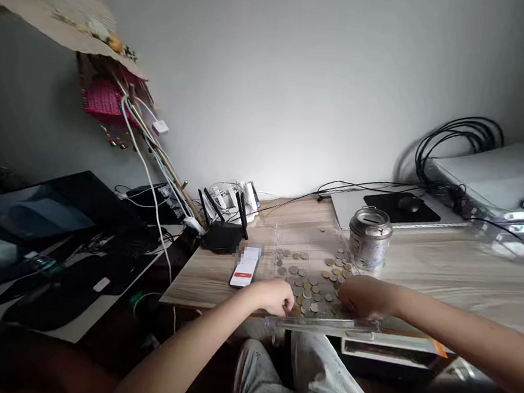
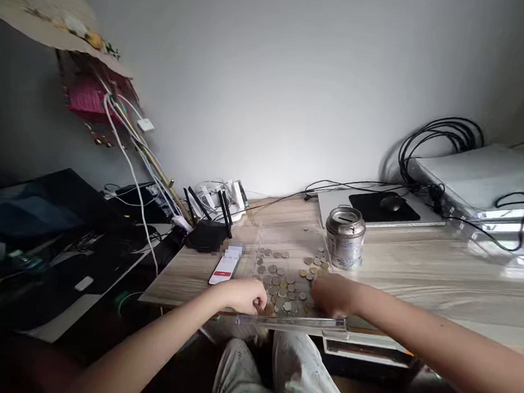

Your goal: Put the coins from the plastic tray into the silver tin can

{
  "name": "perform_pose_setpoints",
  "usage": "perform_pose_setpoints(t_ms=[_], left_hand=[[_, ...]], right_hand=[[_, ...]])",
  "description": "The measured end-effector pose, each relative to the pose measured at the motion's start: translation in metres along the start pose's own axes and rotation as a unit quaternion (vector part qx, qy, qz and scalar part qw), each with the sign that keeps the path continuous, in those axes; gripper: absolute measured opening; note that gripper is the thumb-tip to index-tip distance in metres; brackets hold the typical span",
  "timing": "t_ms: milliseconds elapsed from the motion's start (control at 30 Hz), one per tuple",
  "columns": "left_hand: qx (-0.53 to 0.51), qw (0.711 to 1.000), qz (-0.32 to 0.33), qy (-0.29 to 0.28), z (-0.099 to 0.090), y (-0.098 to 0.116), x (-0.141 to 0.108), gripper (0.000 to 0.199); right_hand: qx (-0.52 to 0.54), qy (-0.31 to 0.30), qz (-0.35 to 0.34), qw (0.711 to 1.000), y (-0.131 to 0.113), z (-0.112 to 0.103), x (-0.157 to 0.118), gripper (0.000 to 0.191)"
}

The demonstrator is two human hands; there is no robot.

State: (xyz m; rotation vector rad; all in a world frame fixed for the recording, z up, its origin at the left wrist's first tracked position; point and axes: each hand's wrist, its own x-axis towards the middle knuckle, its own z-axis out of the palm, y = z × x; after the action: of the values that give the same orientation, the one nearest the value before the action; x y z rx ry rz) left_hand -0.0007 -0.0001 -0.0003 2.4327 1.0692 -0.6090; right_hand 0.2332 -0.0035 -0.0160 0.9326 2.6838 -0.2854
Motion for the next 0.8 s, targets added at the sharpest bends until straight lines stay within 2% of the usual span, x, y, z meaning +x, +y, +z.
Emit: perform_pose_setpoints(t_ms=[67, 133, 167, 233, 333, 433, 533, 600, 667, 800], left_hand=[[-0.031, 0.998, -0.043, 0.023, 0.001, -0.002, 0.000, 0.011], [-0.115, 0.988, -0.095, 0.047, 0.003, -0.006, 0.002, 0.011], [-0.178, 0.975, -0.121, 0.060, 0.005, -0.008, 0.004, 0.011], [-0.328, 0.929, -0.147, 0.088, 0.010, -0.012, 0.011, 0.013], [-0.527, 0.823, -0.134, 0.165, 0.016, -0.012, 0.028, 0.012], [-0.655, 0.710, -0.129, 0.224, 0.015, -0.002, 0.046, 0.009], [-0.770, 0.575, -0.093, 0.262, 0.008, 0.011, 0.057, 0.016], [-0.838, 0.471, -0.067, 0.267, 0.003, 0.018, 0.060, 0.016], [-0.880, 0.394, -0.051, 0.261, -0.001, 0.024, 0.062, 0.012], [-0.910, 0.302, -0.045, 0.279, -0.002, 0.031, 0.070, 0.015]], right_hand=[[0.054, 0.031, 0.013, 0.998, 0.004, 0.003, 0.001, 0.024], [0.107, 0.063, 0.019, 0.992, 0.009, 0.005, 0.004, 0.026], [0.129, 0.078, 0.020, 0.988, 0.012, 0.006, 0.006, 0.025], [0.166, 0.113, 0.023, 0.979, 0.017, 0.008, 0.013, 0.020], [0.247, 0.172, 0.033, 0.953, 0.018, 0.007, 0.027, 0.018], [0.373, 0.192, 0.048, 0.907, 0.009, 0.001, 0.041, 0.030], [0.435, 0.205, 0.059, 0.875, 0.001, -0.010, 0.050, 0.037], [0.390, 0.263, 0.080, 0.879, 0.000, -0.018, 0.056, 0.033], [0.311, 0.315, 0.117, 0.889, 0.003, -0.025, 0.062, 0.027], [0.243, 0.314, 0.176, 0.901, 0.005, -0.032, 0.077, 0.022]])
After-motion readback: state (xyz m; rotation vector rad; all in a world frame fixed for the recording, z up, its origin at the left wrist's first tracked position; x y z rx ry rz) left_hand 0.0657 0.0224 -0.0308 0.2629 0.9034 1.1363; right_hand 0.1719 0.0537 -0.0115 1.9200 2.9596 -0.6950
